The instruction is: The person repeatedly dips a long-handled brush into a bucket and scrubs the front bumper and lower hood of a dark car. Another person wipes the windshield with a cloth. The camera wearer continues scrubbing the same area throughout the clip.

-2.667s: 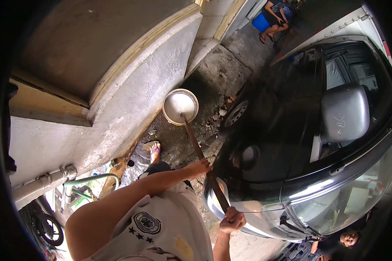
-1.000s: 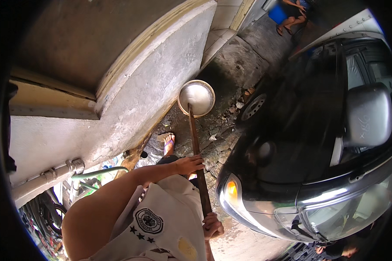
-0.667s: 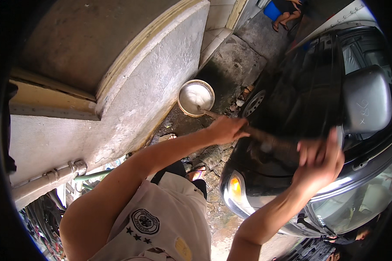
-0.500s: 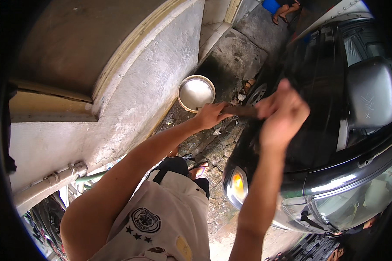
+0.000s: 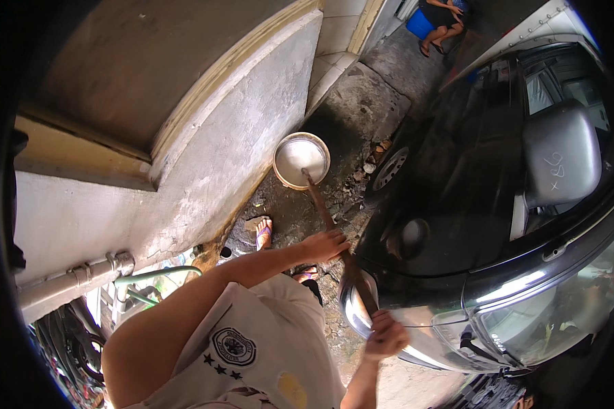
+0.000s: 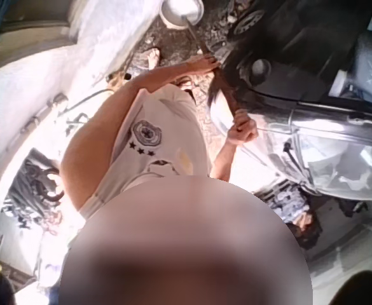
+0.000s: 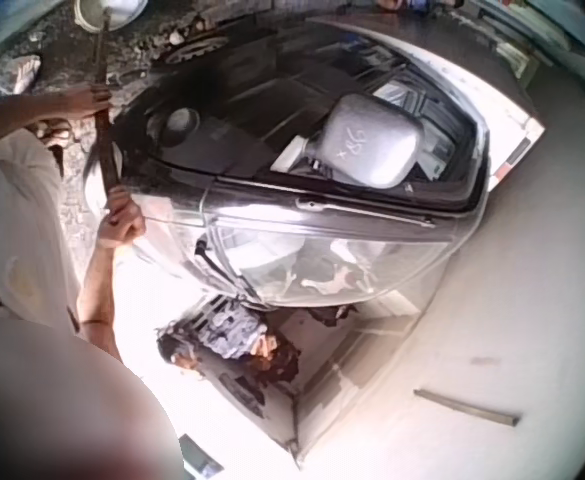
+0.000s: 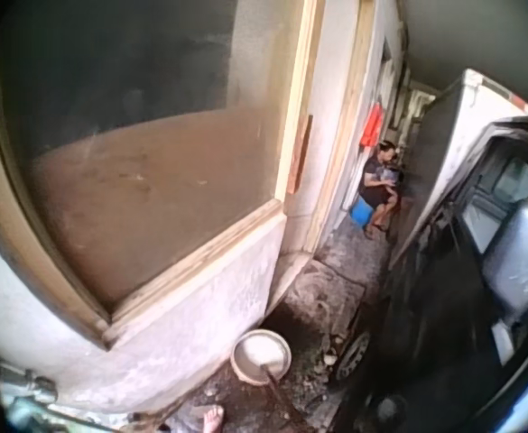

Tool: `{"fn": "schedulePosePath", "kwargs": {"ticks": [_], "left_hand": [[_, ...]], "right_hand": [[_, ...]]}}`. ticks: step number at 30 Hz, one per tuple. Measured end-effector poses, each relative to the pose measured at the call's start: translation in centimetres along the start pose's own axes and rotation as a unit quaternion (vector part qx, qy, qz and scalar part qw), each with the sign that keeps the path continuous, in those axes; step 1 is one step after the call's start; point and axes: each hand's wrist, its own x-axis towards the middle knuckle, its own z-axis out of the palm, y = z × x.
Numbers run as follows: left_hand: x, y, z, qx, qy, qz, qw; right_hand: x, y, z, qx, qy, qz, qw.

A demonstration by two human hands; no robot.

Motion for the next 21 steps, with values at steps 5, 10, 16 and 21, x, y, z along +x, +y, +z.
{"fn": "schedulePosePath", "kwargs": {"ticks": [5,10,16,21], "left_hand": [[6.8,1.8,-9.3,-0.091,0.196,-0.095,0.972],[6.6,-5.0,-10.9,-0.123,0.208,-0.163,0.957],[-2.9,-3.5,0.5,-0.086,0.047,-0.139,0.985],[-7.5,-0.4,6.2,0.039,-0.032,-0.030,0.998]], "right_hand": [[16.2,-9.3,8.0,-0.038,-0.115,-0.003,0.993],[20.7,-2.9,18.4,-0.082,-0.166,0.081,0.980],[2.9,2.4,7.9,-0.013,-0.164,-0.113,0.980],[-10.2,2.8,0.1,-0.086,-0.155,-0.013,0.984]]}}
